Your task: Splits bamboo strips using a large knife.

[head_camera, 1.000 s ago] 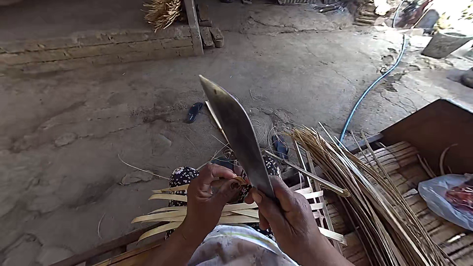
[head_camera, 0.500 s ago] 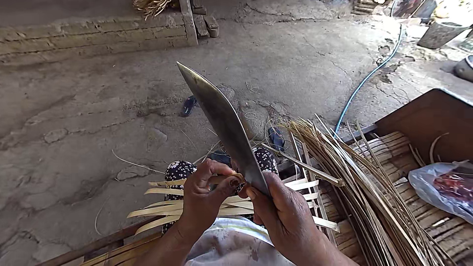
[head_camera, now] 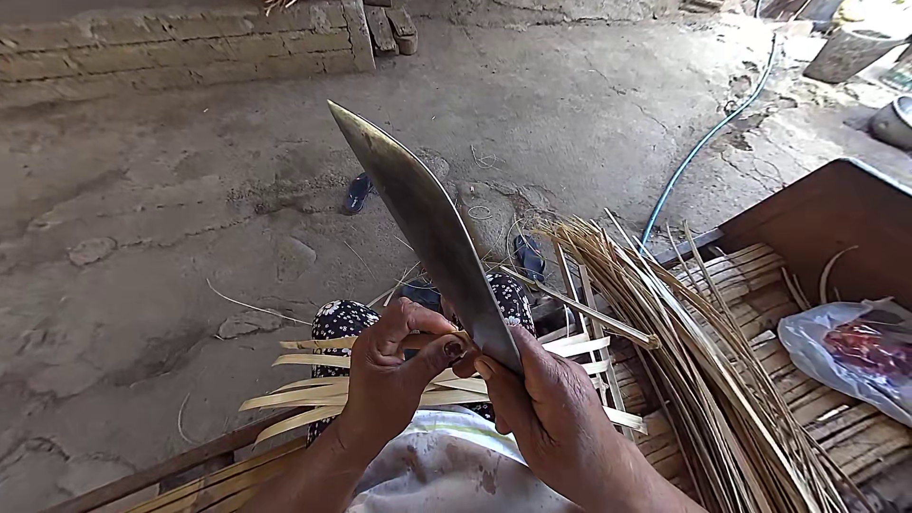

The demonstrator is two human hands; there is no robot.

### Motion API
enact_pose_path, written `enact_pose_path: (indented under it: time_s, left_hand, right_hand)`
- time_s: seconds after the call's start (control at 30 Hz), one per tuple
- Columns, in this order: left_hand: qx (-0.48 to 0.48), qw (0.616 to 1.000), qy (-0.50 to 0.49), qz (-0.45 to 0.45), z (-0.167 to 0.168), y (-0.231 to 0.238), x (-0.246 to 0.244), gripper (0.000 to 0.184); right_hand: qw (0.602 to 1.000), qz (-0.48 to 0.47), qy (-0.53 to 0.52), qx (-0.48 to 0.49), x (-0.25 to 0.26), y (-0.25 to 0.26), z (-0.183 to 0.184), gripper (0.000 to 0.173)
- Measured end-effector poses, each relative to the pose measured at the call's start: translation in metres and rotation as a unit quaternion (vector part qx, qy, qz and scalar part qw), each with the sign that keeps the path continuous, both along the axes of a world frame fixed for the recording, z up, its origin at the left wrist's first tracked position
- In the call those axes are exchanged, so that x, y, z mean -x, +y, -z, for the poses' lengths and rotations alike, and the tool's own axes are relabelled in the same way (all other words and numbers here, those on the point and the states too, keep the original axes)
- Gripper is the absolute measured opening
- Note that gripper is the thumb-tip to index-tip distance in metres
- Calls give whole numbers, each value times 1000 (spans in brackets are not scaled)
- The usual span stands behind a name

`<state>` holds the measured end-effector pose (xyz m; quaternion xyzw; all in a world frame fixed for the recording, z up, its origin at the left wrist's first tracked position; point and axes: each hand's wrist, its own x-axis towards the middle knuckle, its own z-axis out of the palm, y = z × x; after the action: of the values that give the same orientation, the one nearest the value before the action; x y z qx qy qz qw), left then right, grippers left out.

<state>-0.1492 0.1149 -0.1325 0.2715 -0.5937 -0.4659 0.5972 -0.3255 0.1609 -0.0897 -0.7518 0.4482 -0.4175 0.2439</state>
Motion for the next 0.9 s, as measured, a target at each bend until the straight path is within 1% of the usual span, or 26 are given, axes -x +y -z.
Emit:
enact_pose_path:
  time_s: [0.13,0.3,0.63,0.9]
  left_hand:
    - [7,1000,1,8,1,2,-1,9]
    - [10,1000,13,20,3,2,-2,9]
    - [28,999,25,34,3,5,-5,9]
    - [48,998,20,32,2,8,-7,9]
  right_hand:
    - [999,-24,-21,-42,1,2,1,16]
    - [996,-38,-42,-70,-1,3,2,13]
    - [995,-47,-67,-60,-8,4,5,14]
    - [995,-46,-63,-67,-11,5,2,13]
